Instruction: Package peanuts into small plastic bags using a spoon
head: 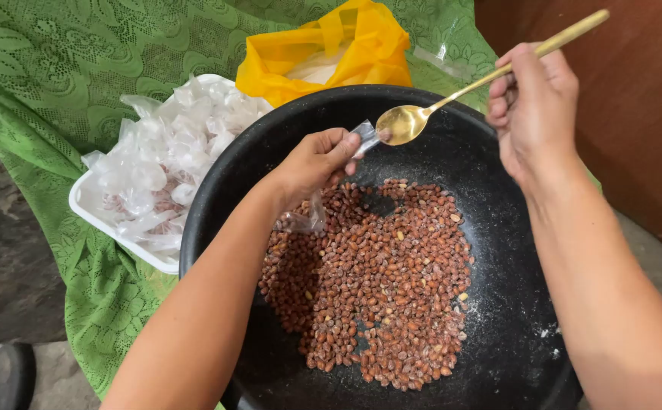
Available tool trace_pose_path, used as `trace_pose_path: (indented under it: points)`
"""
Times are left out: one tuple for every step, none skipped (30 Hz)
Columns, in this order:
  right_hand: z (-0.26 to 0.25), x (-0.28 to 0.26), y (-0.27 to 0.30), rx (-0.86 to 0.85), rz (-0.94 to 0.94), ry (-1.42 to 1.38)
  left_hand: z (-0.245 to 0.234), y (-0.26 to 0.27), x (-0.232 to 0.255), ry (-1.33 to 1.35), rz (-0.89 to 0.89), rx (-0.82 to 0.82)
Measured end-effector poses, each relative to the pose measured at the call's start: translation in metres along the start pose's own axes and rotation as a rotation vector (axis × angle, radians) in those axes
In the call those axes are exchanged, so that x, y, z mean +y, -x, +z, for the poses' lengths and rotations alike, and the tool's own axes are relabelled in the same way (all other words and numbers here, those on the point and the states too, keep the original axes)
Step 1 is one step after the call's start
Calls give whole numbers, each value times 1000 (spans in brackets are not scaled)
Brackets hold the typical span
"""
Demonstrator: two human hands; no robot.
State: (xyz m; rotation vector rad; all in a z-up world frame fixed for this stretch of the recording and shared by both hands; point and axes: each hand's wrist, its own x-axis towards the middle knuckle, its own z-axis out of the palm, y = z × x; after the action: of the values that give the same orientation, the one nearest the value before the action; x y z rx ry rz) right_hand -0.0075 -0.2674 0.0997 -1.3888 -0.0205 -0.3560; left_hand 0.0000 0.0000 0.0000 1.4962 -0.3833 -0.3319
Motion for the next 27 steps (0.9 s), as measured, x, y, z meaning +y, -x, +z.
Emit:
trace_pose_path:
  points:
    - [1, -2, 1, 0, 1, -1, 1, 0, 2, 0, -1, 0]
    - [1, -4, 2, 19, -5, 11, 2, 0, 3, -42, -13, 11]
    - [2, -6, 3, 39, -11, 22, 3, 0, 5, -84, -25, 22]
    - [2, -7, 3, 39, -11, 22, 4, 0, 7, -85, -26, 21]
    - [2, -7, 3, 42, -25, 39, 6, 0, 8, -144, -9, 24]
    - [2, -7, 3, 45, -39, 57, 7, 1, 9, -203, 7, 26]
    - [1, -7, 3, 48, -38, 57, 9, 2, 12, -203, 7, 24]
    - [0, -6, 3, 34, -43, 70, 11, 3, 15, -207, -5, 23]
    - [-2, -6, 3, 19, -46, 82, 13, 5, 17, -210, -18, 23]
    - [-1, -5, 3, 21, -45, 83, 13, 5, 16, -210, -19, 21]
    - [-1, -5, 3, 24, -48, 83, 14, 5, 16, -243, -2, 33]
    - [0, -5, 3, 27, -51, 84, 14, 4, 15, -276, 16, 45]
    - [0, -4, 2, 27, -52, 84, 14, 4, 14, -276, 16, 44]
    - [-1, -4, 1, 37, -65, 89, 14, 3, 12, -287, 25, 35]
    - [0, -3, 1, 46, -78, 94, 14, 3, 11, -298, 32, 27]
    - [1, -3, 2, 45, -78, 94, 15, 4, 11, -298, 32, 28]
    - [2, -4, 3, 56, -117, 132, 17, 4, 12, -308, 33, 30]
    - [3, -4, 4, 67, -155, 171, 18, 4, 12, -319, 34, 33]
    - [3, -5, 7, 67, -155, 171, 19, 4, 12, -319, 34, 33]
    - [3, -6, 10, 32, -232, 228, 19, 3, 12, -320, 26, 32]
    - [3, -6, 14, -3, -309, 285, 20, 3, 12, -321, 17, 32]
    - [4, -6, 14, -4, -309, 285, 19, 2, 10, -321, 17, 33]
    - [4, -6, 15, -12, -358, 315, 19, 2, 9, -323, 19, 42]
    - [4, -5, 16, -20, -407, 346, 19, 1, 7, -325, 22, 52]
    - [5, -7, 21, -20, -406, 346, 20, 2, 7, -325, 21, 52]
    - [6, -9, 25, -48, -476, 404, 20, 2, 7, -310, 20, 55]
    - [7, -11, 29, -76, -547, 462, 21, 2, 8, -296, 20, 58]
